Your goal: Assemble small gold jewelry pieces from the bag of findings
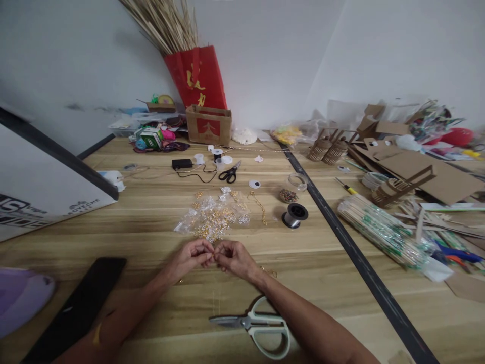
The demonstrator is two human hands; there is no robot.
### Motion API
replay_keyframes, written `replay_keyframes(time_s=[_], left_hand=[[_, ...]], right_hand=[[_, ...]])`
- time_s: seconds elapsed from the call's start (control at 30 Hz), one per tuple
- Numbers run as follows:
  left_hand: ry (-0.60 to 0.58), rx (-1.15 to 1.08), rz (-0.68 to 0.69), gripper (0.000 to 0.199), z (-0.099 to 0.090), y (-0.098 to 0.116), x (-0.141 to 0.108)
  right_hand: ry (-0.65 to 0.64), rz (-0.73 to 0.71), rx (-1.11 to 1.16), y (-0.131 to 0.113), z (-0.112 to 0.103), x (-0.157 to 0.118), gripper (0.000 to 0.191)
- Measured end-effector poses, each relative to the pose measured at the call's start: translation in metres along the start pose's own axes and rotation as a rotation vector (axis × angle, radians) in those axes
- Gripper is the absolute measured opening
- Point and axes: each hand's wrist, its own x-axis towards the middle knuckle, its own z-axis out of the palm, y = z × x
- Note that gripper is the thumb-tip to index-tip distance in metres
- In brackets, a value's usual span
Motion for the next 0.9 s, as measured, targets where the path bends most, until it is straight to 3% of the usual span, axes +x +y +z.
replay_keyframes(time_s=[0.9], left_hand=[[0.018, 0.036, 0.043, 0.021, 0.0002, -0.0001, -0.0012]], right_hand=[[-0.015, 0.015, 0.007, 0.0035, -0.0008, 0.0003, 0.034]])
